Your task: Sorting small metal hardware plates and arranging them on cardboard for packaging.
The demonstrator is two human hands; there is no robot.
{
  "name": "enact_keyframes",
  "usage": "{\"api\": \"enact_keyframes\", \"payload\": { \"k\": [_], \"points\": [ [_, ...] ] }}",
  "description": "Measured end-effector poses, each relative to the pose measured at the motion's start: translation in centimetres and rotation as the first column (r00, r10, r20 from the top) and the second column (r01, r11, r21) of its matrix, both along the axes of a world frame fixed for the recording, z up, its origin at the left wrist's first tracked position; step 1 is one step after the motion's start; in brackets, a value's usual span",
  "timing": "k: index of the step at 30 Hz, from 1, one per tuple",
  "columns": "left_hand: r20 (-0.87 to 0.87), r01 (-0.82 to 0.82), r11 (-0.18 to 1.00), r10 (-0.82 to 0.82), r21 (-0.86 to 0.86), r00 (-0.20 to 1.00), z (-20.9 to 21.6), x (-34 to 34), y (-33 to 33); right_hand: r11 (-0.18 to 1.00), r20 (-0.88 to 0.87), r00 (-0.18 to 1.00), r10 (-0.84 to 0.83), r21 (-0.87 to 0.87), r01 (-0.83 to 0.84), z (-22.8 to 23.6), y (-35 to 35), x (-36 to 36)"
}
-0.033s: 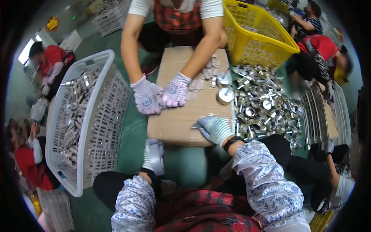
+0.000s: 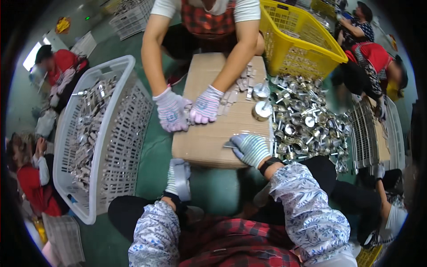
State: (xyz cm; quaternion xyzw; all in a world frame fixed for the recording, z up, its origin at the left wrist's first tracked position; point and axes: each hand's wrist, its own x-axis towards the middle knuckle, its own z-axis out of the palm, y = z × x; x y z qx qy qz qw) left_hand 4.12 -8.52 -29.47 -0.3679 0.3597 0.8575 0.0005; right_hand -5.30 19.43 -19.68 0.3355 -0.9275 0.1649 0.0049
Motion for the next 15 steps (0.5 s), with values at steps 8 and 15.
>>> {"api": "enact_keyframes", "payload": {
  "k": [8, 15],
  "points": [
    [0.022, 0.044, 0.999, -0.044, -0.012, 0.999, 3.8, -0.1, 0.6, 1.000, -0.023, 0.999, -0.023, -0.005, 0.023, -0.8, -0.2, -0.4],
    [-0.045, 0.151, 0.988, -0.149, 0.024, 0.988, 3.9, 0.9, -0.2, 1.000, -0.061, 0.998, -0.027, 0.006, 0.028, -1.0, -0.1, -0.4]
  ]
}}
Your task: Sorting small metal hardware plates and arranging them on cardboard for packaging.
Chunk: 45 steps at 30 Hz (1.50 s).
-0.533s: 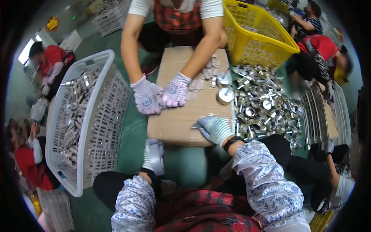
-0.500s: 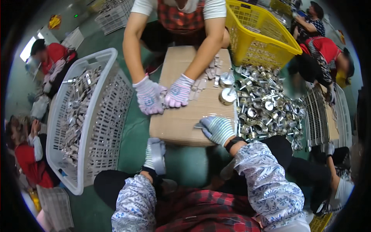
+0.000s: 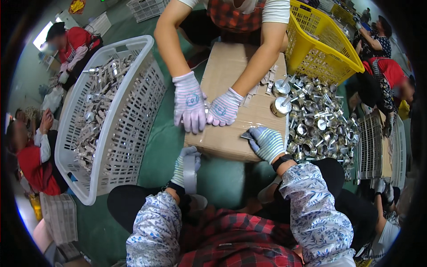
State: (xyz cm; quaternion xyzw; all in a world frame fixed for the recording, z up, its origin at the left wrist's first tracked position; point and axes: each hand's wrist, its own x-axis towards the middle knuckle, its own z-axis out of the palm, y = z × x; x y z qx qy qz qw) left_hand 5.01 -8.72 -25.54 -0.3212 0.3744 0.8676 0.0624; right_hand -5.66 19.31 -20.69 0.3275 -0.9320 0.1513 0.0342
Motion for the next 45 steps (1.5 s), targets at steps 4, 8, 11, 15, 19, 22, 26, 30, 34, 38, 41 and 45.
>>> {"api": "enact_keyframes", "payload": {
  "k": [4, 8, 11, 15, 19, 22, 26, 30, 34, 38, 41, 45],
  "points": [
    [-0.039, -0.057, 0.994, 0.053, -0.090, 0.998, 0.3, 0.6, 0.7, 1.000, 0.017, 1.000, -0.014, 0.014, 0.013, 0.4, 0.1, 0.0],
    [-0.431, -0.021, 0.959, -0.108, -0.284, 0.896, -0.6, 1.0, -0.2, 0.999, 0.015, 0.999, -0.028, 0.016, 0.028, 0.8, -0.5, 0.2],
    [-0.495, 0.019, 0.956, -0.169, -0.293, 0.852, 0.5, 0.6, -0.2, 0.998, 0.018, 0.999, -0.040, 0.056, 0.038, 0.9, 0.0, 0.2],
    [-0.359, 0.173, 0.958, -0.248, -0.229, 0.900, 4.6, 0.8, -0.2, 0.998, 0.023, 0.999, -0.044, 0.046, 0.043, 0.7, -0.2, 0.3],
    [-0.246, -0.262, 0.140, -0.867, -0.955, 0.434, 3.4, 0.8, -2.6, 0.999, -0.038, 0.999, -0.015, -0.050, 0.013, 0.8, -0.8, 0.3],
    [-0.213, 0.352, 0.766, -0.528, -0.538, 0.822, 5.4, 1.3, -1.0, 0.998, -0.018, 1.000, -0.025, -0.054, 0.024, 0.6, -0.4, 0.1],
    [-0.193, 0.342, 0.787, -0.494, -0.514, 0.848, 4.5, 1.8, -1.2, 0.998, -0.057, 0.998, -0.020, -0.066, 0.016, 0.3, -0.4, 0.2],
    [-0.133, 0.379, 0.754, -0.519, -0.536, 0.844, 4.3, 2.1, -1.4, 0.999, -0.019, 0.999, -0.046, -0.014, 0.045, 0.6, -0.6, 0.4],
    [-0.240, 0.360, 0.881, -0.437, -0.306, 0.867, 4.9, 2.8, -1.5, 0.999, -0.036, 0.998, -0.045, -0.028, 0.044, 0.4, -0.4, 0.3],
    [-0.049, 0.451, 0.685, -0.578, -0.572, 0.815, 6.1, 2.6, -1.4, 0.999, -0.036, 0.999, -0.040, -0.027, 0.039, 0.4, -0.2, 0.1],
    [-0.296, 0.077, 0.468, -0.670, -0.881, 0.680, 5.8, 2.4, -1.5, 0.999, -0.051, 0.998, -0.039, -0.018, 0.038, 0.4, -0.5, 0.2],
    [-0.204, 0.289, 0.797, -0.452, -0.531, 0.868, 6.8, 1.5, -1.2, 0.999, -0.050, 0.998, -0.043, -0.025, 0.042, 0.1, -0.2, 0.2]
  ]
}}
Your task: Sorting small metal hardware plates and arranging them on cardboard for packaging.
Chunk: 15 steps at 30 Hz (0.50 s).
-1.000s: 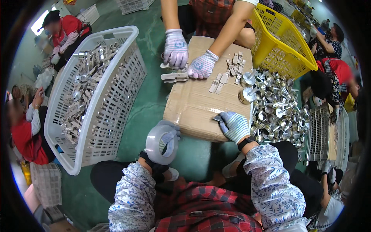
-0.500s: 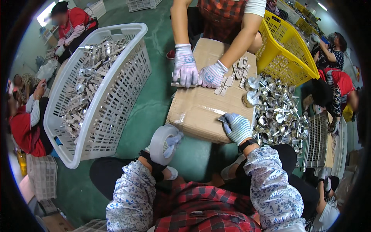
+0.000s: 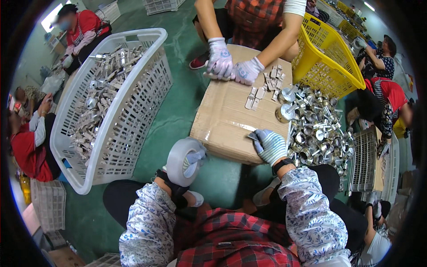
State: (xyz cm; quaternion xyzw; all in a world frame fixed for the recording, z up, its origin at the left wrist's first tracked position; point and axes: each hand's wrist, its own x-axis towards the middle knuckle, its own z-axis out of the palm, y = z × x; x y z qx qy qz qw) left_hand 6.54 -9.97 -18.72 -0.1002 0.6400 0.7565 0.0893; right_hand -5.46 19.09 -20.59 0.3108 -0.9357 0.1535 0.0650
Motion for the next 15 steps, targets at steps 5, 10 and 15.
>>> {"api": "enact_keyframes", "payload": {
  "k": [5, 10, 15],
  "points": [
    [-0.022, 0.185, 0.965, -0.192, -0.183, 0.981, -1.8, 0.6, -0.7, 1.000, 0.003, 1.000, 0.008, -0.012, -0.008, 0.3, -0.2, 0.0],
    [-0.304, 0.123, 0.785, -0.373, -0.607, 0.876, -3.9, 1.0, -2.1, 1.000, 0.020, 1.000, 0.004, -0.017, -0.003, 0.1, -0.3, 0.1],
    [0.011, 0.120, 0.981, -0.120, -0.154, 0.993, -4.3, 1.5, -1.1, 1.000, 0.048, 0.999, -0.004, -0.013, 0.004, 0.3, -0.2, 0.1]
  ]
}}
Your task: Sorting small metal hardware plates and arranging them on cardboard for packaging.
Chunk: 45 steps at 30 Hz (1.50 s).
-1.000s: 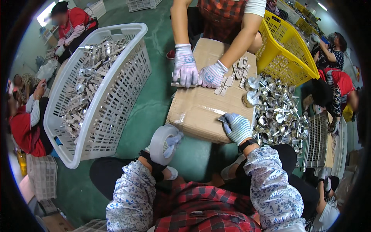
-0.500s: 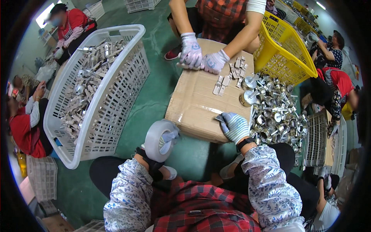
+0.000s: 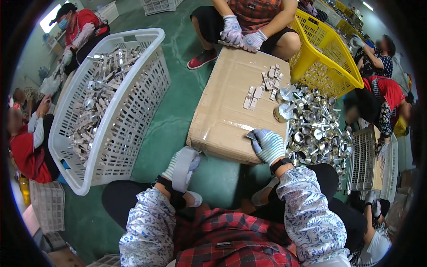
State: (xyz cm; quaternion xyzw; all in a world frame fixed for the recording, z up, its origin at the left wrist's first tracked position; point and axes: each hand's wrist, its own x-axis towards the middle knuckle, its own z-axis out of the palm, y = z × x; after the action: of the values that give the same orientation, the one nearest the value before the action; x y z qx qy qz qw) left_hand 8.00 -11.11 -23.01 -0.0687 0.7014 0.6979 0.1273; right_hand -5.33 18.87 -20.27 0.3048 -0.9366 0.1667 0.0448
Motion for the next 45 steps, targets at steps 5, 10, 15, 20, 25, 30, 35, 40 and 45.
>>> {"api": "enact_keyframes", "payload": {
  "k": [5, 10, 15, 20, 25, 30, 35, 40, 45],
  "points": [
    [-0.051, -0.003, 0.996, -0.002, -0.094, 0.999, -3.1, 0.7, 0.2, 0.999, -0.018, 1.000, -0.006, 0.034, 0.007, 0.1, 0.0, -0.1],
    [-0.068, -0.002, 0.982, -0.011, -0.189, 0.998, -0.3, 0.5, 1.7, 0.999, -0.010, 1.000, -0.007, 0.048, 0.008, 0.6, 0.1, 0.1],
    [-0.085, -0.080, 0.992, 0.072, -0.094, 0.994, -2.1, 0.7, 1.4, 0.999, 0.015, 1.000, -0.005, 0.051, 0.004, 0.3, -0.4, 0.2],
    [-0.537, -0.162, 0.793, -0.233, -0.588, 0.811, -2.2, -0.2, 1.4, 1.000, 0.020, 1.000, 0.001, 0.011, -0.001, 0.6, 0.6, 0.0],
    [-0.746, -0.320, 0.715, -0.416, -0.622, 0.520, 1.3, -1.2, 4.8, 0.996, 0.137, 0.990, 0.044, -0.082, -0.033, -0.6, 2.5, -0.9],
    [-0.015, -0.193, 0.979, 0.194, 0.067, 0.981, -6.7, 1.0, 0.6, 0.997, 0.088, 0.995, 0.047, -0.060, -0.042, 0.6, 0.7, -0.3],
    [0.143, -0.238, 0.958, 0.216, 0.161, 0.966, -8.4, 0.3, 0.5, 0.998, 0.047, 0.999, 0.008, -0.058, -0.005, 0.2, 1.4, 0.0],
    [0.127, -0.204, 0.965, 0.184, 0.167, 0.975, -9.3, 0.8, -0.1, 0.999, 0.040, 0.999, -0.008, -0.045, 0.010, 0.3, 1.3, 0.3],
    [0.145, -0.171, 0.974, 0.150, 0.149, 0.978, -8.8, 0.5, -0.5, 0.999, 0.042, 0.999, 0.020, -0.048, -0.018, -0.1, 1.0, 0.0]
  ]
}}
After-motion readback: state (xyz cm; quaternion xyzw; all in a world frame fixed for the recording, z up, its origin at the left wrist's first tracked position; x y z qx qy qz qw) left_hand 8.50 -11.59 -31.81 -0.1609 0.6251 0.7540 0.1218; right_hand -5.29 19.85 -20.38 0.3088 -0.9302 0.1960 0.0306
